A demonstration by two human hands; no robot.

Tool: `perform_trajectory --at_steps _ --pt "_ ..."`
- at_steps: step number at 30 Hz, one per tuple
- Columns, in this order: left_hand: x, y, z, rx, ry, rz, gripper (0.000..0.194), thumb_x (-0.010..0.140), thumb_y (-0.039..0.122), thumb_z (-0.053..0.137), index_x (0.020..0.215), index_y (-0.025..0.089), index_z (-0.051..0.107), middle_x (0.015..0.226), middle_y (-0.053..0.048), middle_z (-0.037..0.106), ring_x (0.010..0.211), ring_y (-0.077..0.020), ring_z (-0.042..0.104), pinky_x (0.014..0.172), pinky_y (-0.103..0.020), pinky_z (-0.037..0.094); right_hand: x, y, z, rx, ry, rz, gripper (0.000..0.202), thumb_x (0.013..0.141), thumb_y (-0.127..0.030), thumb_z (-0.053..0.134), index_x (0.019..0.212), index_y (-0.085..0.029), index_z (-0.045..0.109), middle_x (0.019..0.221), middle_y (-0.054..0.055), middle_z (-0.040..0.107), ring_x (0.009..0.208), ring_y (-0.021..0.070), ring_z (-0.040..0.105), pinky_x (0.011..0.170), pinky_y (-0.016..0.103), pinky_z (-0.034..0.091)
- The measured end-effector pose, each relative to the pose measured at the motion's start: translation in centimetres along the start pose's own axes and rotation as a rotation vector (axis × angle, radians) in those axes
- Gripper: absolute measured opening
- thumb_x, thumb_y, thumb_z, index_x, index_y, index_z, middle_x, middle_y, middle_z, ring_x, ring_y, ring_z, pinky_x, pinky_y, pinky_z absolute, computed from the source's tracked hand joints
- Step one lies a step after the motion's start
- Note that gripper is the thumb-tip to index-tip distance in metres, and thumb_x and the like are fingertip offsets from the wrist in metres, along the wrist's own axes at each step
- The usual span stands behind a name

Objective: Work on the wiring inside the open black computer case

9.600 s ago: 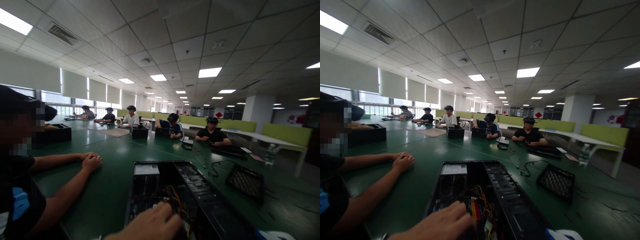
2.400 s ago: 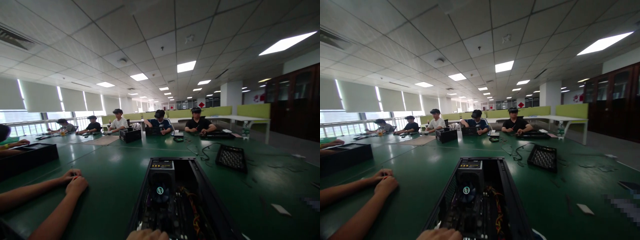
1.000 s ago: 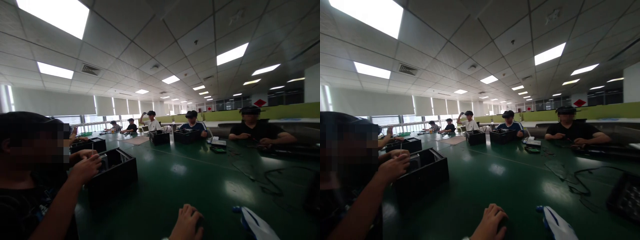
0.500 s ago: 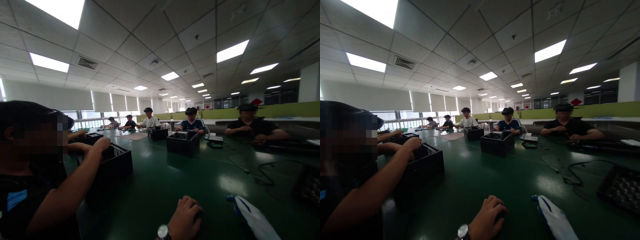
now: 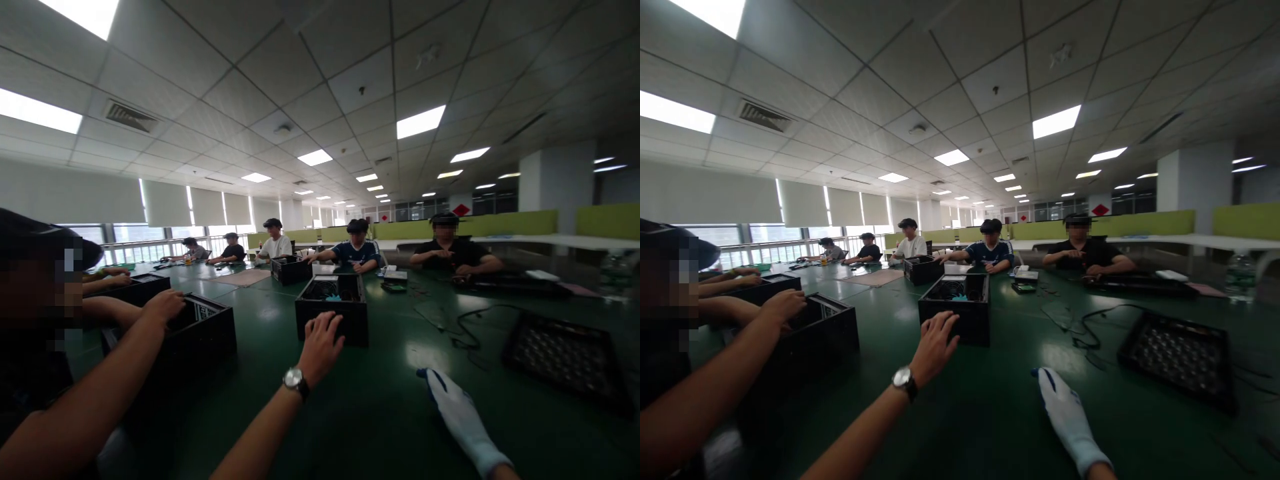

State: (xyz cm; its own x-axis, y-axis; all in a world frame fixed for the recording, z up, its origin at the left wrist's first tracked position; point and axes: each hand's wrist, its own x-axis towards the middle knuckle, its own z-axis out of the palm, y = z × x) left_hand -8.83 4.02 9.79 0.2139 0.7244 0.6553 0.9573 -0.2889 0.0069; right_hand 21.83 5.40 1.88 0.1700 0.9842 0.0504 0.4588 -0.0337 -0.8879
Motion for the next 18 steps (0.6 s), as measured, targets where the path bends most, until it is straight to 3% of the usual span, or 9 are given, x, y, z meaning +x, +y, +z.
perform_trajectory --at_steps 2,4,7,12,15,18 --pt "4.9 -1.4 0.5 0.025 -0.031 -0.011 0.047 0.102 0.032 0.054 0.147 0.022 0.045 0.150 -0.012 0.046 0.142 -0.0304 0.038 0.119 -0.054 0.028 -0.4 0.0 0.2 0.002 -0.015 -0.046 0.079 0.082 -0.058 0.035 0.141 -0.009 0.056 0.141 0.017 0.060 0.131 0.0334 0.054 0.113 0.045 0.039" --pt "8.9 -2.1 1.3 0.053 -0.077 -0.028 0.045 0.100 0.035 0.059 0.142 0.021 0.050 0.148 -0.013 0.048 0.137 -0.0321 0.044 0.115 -0.059 0.034 -0.5 0.3 0.2 0.009 -0.018 -0.089 0.072 0.081 -0.053 0.039 0.135 -0.010 0.061 0.140 0.015 0.062 0.132 0.0314 0.054 0.113 0.042 0.039" --pt "11.8 -2.1 2.7 0.091 -0.166 -0.046 0.040 0.098 0.037 0.063 0.133 0.018 0.057 0.138 -0.012 0.055 0.122 -0.0290 0.057 0.102 -0.054 0.049 0.1 1.1 0.1 0.035 0.000 -0.102 0.063 0.080 -0.053 0.042 0.126 -0.017 0.067 0.134 0.011 0.067 0.128 0.0323 0.057 0.107 0.044 0.046" --pt "11.8 -0.8 2.7 0.152 -0.272 -0.108 0.037 0.098 0.039 0.063 0.128 0.017 0.059 0.129 -0.011 0.060 0.111 -0.0255 0.062 0.093 -0.048 0.055 2.3 2.5 -0.9 0.090 0.065 -0.023 0.070 0.082 -0.068 0.038 0.125 -0.020 0.067 0.131 0.012 0.068 0.122 0.0354 0.061 0.100 0.045 0.052" --pt "10.8 0.8 0.7 0.164 -0.327 -0.131 0.037 0.099 0.041 0.062 0.126 0.017 0.060 0.128 -0.010 0.061 0.111 -0.0252 0.062 0.095 -0.048 0.054 3.1 2.6 -1.7 0.127 0.067 0.065 0.082 0.087 -0.070 0.027 0.140 -0.016 0.054 0.138 0.017 0.063 0.124 0.0374 0.059 0.101 0.049 0.050" --pt "7.6 3.8 -2.5 0.149 -0.371 -0.107 0.040 0.101 0.046 0.056 0.125 0.014 0.061 0.125 -0.013 0.062 0.114 -0.0282 0.061 0.098 -0.051 0.050 3.0 2.2 -2.2 0.205 0.037 0.091 0.087 0.089 -0.071 0.022 0.149 -0.012 0.042 0.144 0.021 0.055 0.128 0.0390 0.055 0.103 0.052 0.047"
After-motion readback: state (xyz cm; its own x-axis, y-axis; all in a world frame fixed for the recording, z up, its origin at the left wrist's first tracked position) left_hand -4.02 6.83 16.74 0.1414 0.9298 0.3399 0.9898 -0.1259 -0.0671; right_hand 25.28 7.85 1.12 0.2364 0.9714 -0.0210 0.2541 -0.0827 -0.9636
